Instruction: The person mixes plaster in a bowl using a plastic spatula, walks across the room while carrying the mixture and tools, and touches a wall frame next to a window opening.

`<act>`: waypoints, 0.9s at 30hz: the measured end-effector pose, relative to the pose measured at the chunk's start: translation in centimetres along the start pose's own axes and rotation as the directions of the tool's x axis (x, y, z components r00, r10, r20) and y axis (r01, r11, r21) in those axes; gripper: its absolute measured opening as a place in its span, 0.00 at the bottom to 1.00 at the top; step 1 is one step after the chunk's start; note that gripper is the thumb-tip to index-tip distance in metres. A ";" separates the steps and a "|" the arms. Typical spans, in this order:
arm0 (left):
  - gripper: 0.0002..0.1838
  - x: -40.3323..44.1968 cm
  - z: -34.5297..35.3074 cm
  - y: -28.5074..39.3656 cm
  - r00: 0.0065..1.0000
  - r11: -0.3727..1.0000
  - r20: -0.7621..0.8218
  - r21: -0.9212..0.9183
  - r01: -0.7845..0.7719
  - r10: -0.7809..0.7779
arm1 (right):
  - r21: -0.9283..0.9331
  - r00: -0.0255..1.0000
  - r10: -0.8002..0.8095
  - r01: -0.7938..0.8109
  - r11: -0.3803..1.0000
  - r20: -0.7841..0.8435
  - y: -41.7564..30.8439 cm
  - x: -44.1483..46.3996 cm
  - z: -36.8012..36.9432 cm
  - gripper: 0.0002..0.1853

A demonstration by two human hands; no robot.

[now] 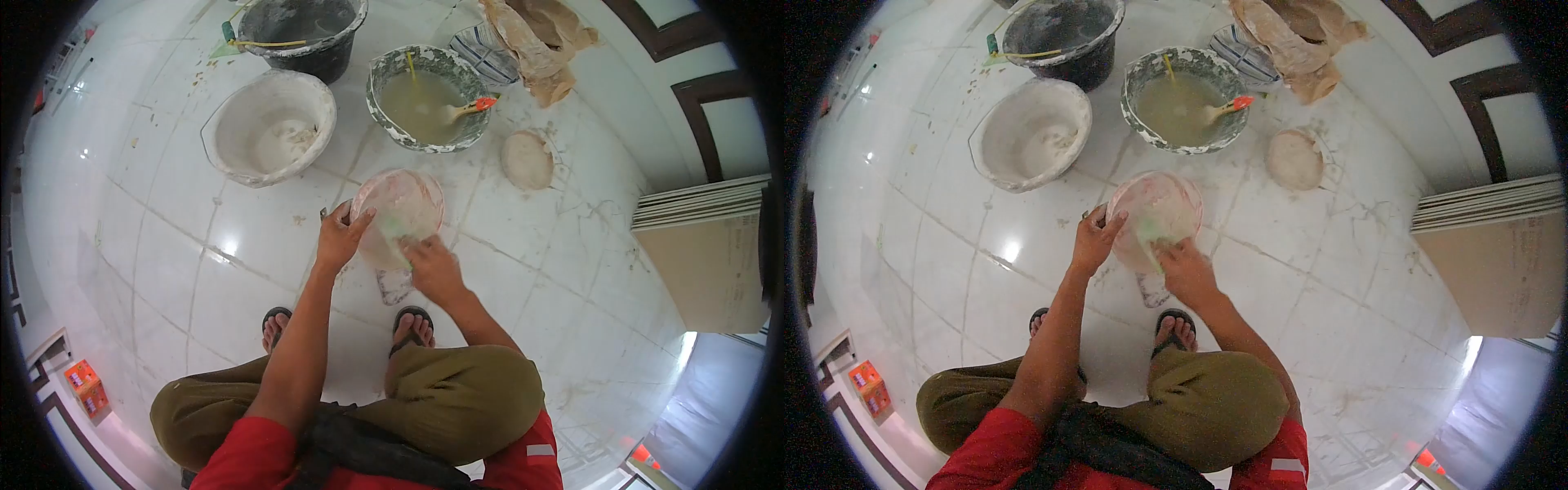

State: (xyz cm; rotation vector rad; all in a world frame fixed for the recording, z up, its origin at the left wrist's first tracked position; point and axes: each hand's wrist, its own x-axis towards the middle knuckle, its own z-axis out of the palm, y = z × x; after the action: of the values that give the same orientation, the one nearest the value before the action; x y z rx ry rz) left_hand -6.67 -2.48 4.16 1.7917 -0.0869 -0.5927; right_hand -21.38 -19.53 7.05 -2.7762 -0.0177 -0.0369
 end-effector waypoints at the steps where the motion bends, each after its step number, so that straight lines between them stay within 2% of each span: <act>1: 0.21 0.1 0.0 -0.6 1.000 1.000 0.000 0.001 0.002 -0.002 | 0.047 0.995 -0.032 0.027 0.999 0.096 -0.9 -0.5 -0.2 0.27; 3: 0.21 0.3 -0.1 -0.9 1.000 1.000 -0.022 -0.018 0.009 -0.009 | 0.081 0.988 -0.090 0.080 0.994 0.129 -0.8 -0.9 -0.9 0.27; 5: 0.21 0.0 -0.3 -0.6 0.999 0.999 -0.028 0.014 0.040 -0.039 | 0.139 0.992 0.083 -0.095 0.986 0.093 0.4 -0.8 -1.8 0.27; 6: 0.22 -0.1 -0.3 -0.3 0.998 0.997 -0.026 0.048 0.062 -0.061 | 0.136 0.989 0.140 -0.133 0.982 -0.044 1.0 -0.4 -2.4 0.26; 7: 0.22 0.0 -0.3 -0.3 0.998 0.997 -0.027 0.047 0.061 -0.059 | 0.135 0.989 0.139 -0.132 0.982 -0.045 2.0 -0.1 -2.5 0.26; 9: 0.22 0.0 0.0 -0.2 1.000 1.000 -0.012 0.011 0.008 -0.008 | 0.087 0.974 0.144 -0.130 0.988 -0.178 3.5 -0.2 -2.1 0.25; 10: 0.22 0.0 0.1 -0.1 1.000 1.000 -0.010 0.010 0.005 -0.005 | 0.105 0.971 0.215 -0.204 0.973 -0.108 3.2 -0.6 -2.0 0.25; 13: 0.22 0.0 0.0 -0.4 1.000 0.999 -0.017 -0.034 0.005 -0.005 | 0.130 0.972 0.232 -0.226 0.965 -0.030 1.8 -3.0 0.4 0.26; 14: 0.22 0.1 0.1 -0.7 1.000 1.000 -0.022 -0.028 0.011 -0.012 | 0.140 0.986 0.151 -0.141 0.980 -0.065 1.2 -3.6 1.1 0.24; 15: 0.22 0.2 0.1 -1.0 1.000 1.000 -0.026 -0.022 0.018 -0.018 | 0.142 0.987 0.151 -0.141 0.980 -0.064 0.6 -3.4 0.7 0.24; 17: 0.22 -0.1 -0.2 -0.1 1.000 1.000 -0.023 0.027 0.000 0.000 | 0.344 0.979 0.150 -0.095 0.934 -0.136 -1.0 -2.8 -1.1 0.22; 18: 0.23 -0.3 -0.4 0.1 1.000 0.997 -0.016 0.074 -0.021 0.023 | 0.348 0.979 0.152 -0.097 0.933 -0.134 -1.0 -3.0 -0.9 0.22; 21: 0.22 -0.1 -0.4 0.1 1.000 0.998 0.004 0.056 -0.006 0.006 | 0.388 0.988 0.119 -0.071 0.919 -0.100 0.3 -3.3 -1.0 0.21; 23: 0.22 -0.1 -0.3 0.0 1.000 1.000 0.011 0.019 0.017 -0.017 | 0.337 0.951 0.309 -0.293 0.895 0.008 1.2 -3.3 -1.2 0.25; 25: 0.21 -0.6 -0.7 -0.2 0.998 0.998 0.012 -0.018 0.055 -0.055 | 0.381 0.940 0.340 -0.315 0.869 0.003 0.8 -3.2 -1.6 0.24; 27: 0.21 -0.5 -0.7 0.0 1.000 1.000 0.025 -0.010 -0.009 0.009 | 0.418 0.924 0.381 -0.341 0.842 -0.015 0.8 -3.5 -1.5 0.23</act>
State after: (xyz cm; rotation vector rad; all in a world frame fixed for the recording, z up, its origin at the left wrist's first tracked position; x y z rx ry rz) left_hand -6.81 -1.66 4.47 1.7733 -0.1089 -0.6084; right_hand -24.93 -20.84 8.09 -2.3098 0.4728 -0.0639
